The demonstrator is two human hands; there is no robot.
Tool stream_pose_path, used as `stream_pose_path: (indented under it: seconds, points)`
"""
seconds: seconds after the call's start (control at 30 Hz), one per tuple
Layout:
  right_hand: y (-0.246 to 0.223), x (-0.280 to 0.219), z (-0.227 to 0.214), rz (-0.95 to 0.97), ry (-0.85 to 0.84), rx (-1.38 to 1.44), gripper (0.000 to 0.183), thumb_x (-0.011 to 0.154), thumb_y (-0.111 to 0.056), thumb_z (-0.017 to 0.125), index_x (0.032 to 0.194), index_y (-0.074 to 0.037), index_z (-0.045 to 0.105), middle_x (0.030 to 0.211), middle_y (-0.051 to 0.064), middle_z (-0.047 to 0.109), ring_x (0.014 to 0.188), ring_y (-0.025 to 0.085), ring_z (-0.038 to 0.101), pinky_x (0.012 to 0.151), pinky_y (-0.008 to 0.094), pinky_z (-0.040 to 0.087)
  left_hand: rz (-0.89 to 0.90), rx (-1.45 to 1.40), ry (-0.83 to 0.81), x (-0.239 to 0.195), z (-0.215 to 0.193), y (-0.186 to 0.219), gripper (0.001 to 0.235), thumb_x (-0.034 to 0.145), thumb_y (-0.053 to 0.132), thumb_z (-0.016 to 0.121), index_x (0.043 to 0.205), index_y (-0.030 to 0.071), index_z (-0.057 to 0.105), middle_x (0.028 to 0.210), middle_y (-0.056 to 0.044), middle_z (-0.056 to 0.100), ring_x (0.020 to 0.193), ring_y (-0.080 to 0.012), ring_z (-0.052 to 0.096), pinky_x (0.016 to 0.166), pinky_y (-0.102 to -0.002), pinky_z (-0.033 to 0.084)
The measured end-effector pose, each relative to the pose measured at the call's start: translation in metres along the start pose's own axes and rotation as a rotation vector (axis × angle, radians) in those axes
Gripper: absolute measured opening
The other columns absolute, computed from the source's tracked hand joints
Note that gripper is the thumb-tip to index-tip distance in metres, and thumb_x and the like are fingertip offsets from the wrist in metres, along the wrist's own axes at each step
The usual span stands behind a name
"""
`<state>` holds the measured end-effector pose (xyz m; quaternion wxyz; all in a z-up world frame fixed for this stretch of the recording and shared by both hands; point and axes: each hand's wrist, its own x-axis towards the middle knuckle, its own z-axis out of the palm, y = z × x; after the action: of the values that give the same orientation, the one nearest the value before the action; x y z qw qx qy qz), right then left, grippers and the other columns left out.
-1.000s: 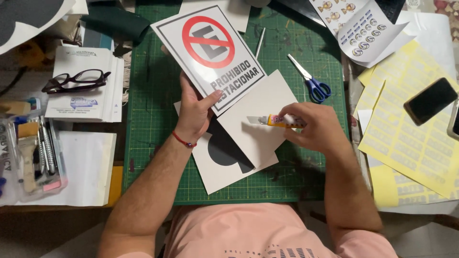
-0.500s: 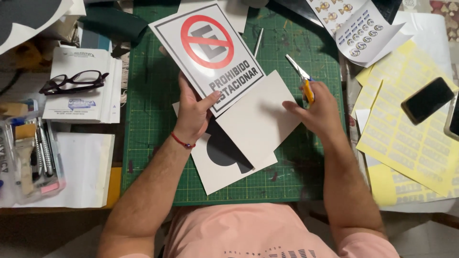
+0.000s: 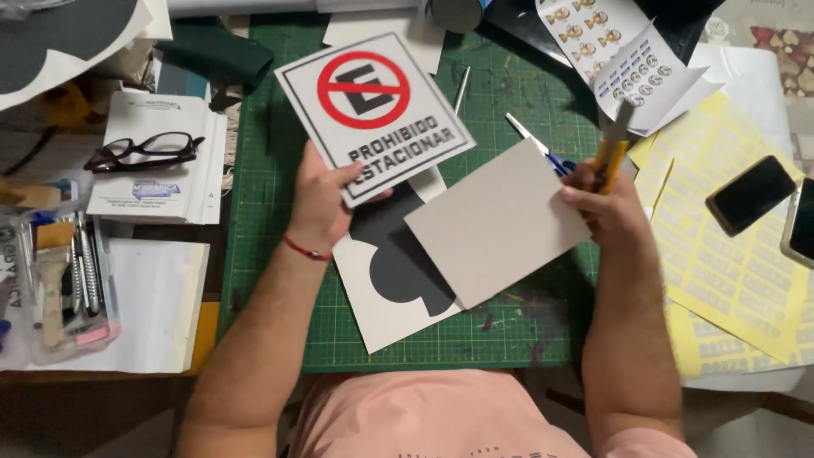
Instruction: Cutting a specific shape out of a board using a utility knife on a cutting mat.
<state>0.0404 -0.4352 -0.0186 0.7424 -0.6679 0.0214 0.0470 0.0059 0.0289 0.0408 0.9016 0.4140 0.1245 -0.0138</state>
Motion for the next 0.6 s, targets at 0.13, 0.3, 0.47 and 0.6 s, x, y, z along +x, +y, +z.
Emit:
stream_pose_path:
  seconds: [0.13, 0.3, 0.47, 0.6]
  points:
    - [-0.013, 0.003, -0.009, -0.029, 0.019, 0.119, 0.049, 0.091, 0.01, 0.087, 0.101, -0.017, 0.048, 0.084, 0.008, 0.062, 0.052, 0.01, 0.053, 0.04, 0.023, 0.036, 0.004, -0.022, 0.023, 0.029, -0.04, 0.007, 0.056, 0.098, -0.011, 0.066, 0.147, 0.011, 0.052, 0.125, -0.029, 0.077, 0.097, -0.0506, 0.084, 0.06, -0.069, 0.076]
    - [-0.018, 0.0, -0.015, -0.032, 0.15, 0.138, 0.048, 0.096, 0.002, 0.091, 0.104, -0.02, 0.049, 0.089, 0.004, 0.065, 0.063, 0.013, 0.066, 0.052, 0.029, 0.055, 0.027, 0.091, 0.223, 0.05, -0.066, 0.015, 0.051, 0.108, 0.007, 0.07, 0.157, 0.007, 0.057, 0.124, -0.025, 0.079, 0.095, -0.0383, 0.087, 0.063, -0.056, 0.081]
    - [-0.033, -0.002, -0.02, 0.076, 0.322, 0.164, 0.038, 0.095, -0.008, 0.085, 0.095, -0.028, 0.052, 0.09, -0.005, 0.065, 0.076, 0.009, 0.066, 0.063, 0.024, 0.051, 0.254, 0.337, 0.178, 0.037, -0.048, 0.025, 0.031, 0.102, -0.003, 0.075, 0.127, 0.004, 0.058, 0.141, -0.018, 0.077, 0.128, -0.0301, 0.077, 0.1, -0.041, 0.072]
    - [-0.054, -0.006, -0.005, 0.02, 0.637, 0.186, 0.037, 0.101, 0.0, 0.087, 0.092, -0.022, 0.059, 0.085, 0.0, 0.064, 0.081, 0.015, 0.072, 0.074, 0.03, 0.064, 0.381, 0.949, 0.313, 0.038, -0.048, 0.027, 0.063, 0.095, -0.005, 0.085, 0.153, 0.005, 0.06, 0.141, -0.016, 0.06, 0.133, -0.0295, 0.073, 0.103, -0.043, 0.075]
